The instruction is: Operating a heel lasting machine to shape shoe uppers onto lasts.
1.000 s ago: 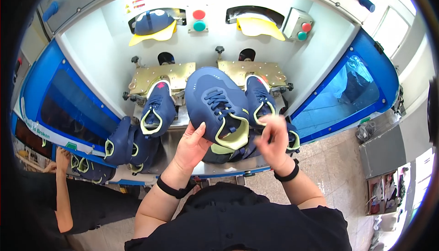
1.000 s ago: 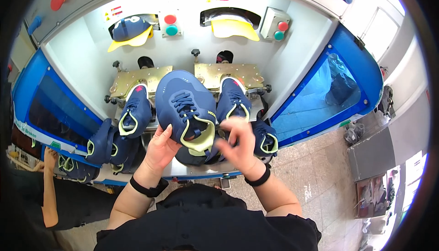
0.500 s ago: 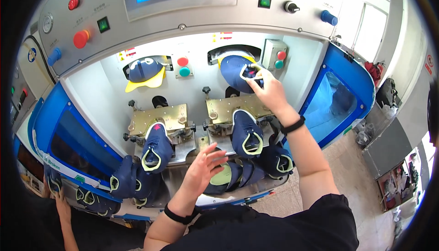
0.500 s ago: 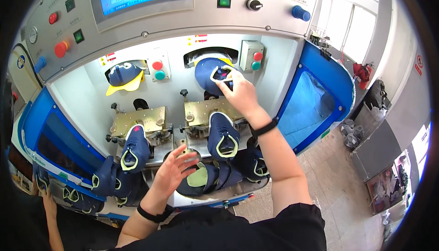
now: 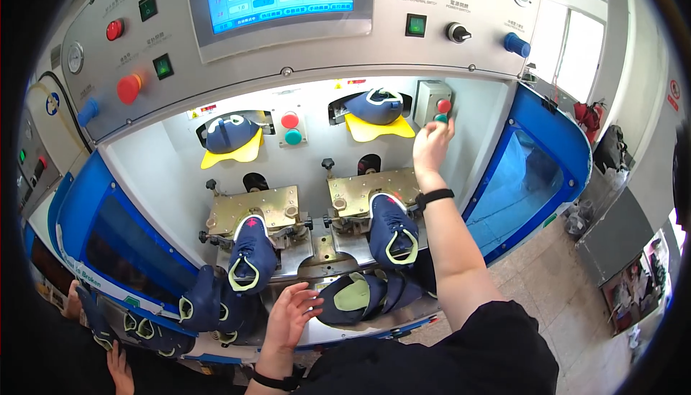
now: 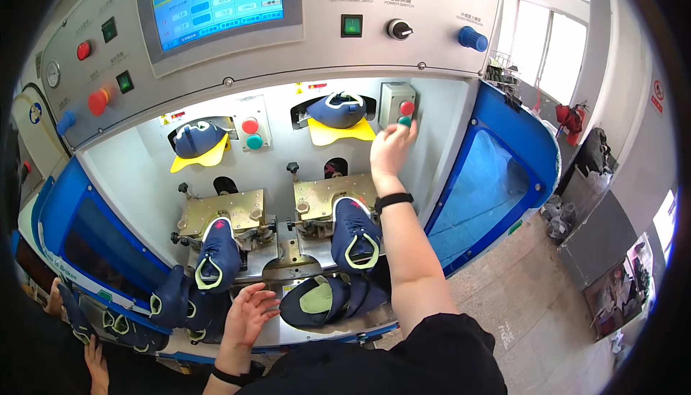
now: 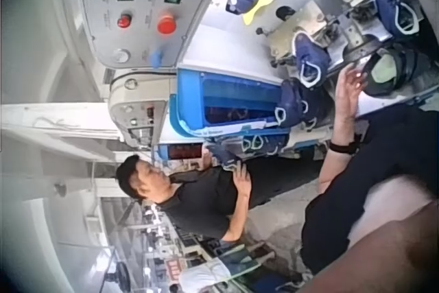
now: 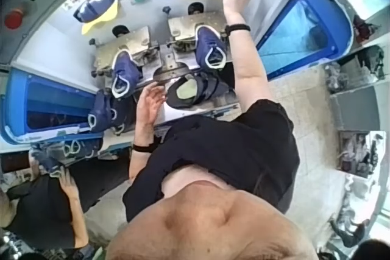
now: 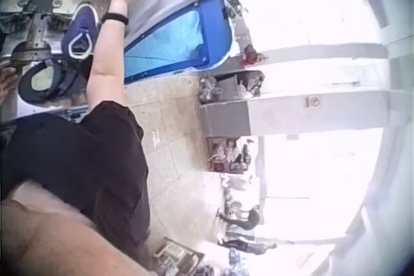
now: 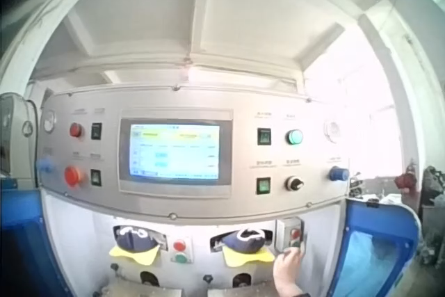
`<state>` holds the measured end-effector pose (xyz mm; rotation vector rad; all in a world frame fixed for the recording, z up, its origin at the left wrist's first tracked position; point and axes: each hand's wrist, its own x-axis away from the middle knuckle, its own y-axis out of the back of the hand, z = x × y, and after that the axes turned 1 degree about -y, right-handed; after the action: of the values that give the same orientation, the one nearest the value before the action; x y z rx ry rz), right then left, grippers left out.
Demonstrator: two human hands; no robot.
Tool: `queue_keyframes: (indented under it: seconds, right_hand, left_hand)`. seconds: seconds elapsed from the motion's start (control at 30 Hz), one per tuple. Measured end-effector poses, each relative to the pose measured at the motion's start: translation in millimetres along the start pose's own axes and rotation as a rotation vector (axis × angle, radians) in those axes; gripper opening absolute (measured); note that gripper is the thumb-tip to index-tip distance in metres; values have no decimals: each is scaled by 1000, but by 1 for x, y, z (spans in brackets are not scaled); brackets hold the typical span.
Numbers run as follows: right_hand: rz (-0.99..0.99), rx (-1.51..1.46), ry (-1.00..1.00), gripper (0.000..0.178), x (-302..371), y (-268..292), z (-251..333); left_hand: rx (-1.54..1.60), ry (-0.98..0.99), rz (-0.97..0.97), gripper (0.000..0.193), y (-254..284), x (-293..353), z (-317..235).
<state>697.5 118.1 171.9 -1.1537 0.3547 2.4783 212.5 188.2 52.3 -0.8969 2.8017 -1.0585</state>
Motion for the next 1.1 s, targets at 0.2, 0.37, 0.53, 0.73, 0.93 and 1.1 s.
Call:
queue_keyframes:
  seconds: [0.2, 0.37, 0.53, 0.73, 0.93, 1.1]
  right_hand:
    - [457, 55, -59, 14, -2, 21, -36]
    - [496, -342, 166, 23, 46, 117, 2]
    - [884, -384, 385, 19, 185, 237, 31]
    - [952, 167, -839, 36, 296, 301, -22]
    - [893, -252, -1349, 79, 320, 288, -73]
    - [1189, -330, -1370, 79, 348, 261, -73]
  left_hand:
    - [-92, 92, 61, 39, 17, -18, 16]
    - [-479, 181, 16, 29, 39, -56, 71]
    - [-717, 102, 111, 29, 38, -80, 131]
    - [-1346, -249, 334, 51, 5, -97, 164]
    - [-1212, -404, 413, 38, -2, -110, 170]
    - [-1296, -290, 337, 54, 16, -102, 153]
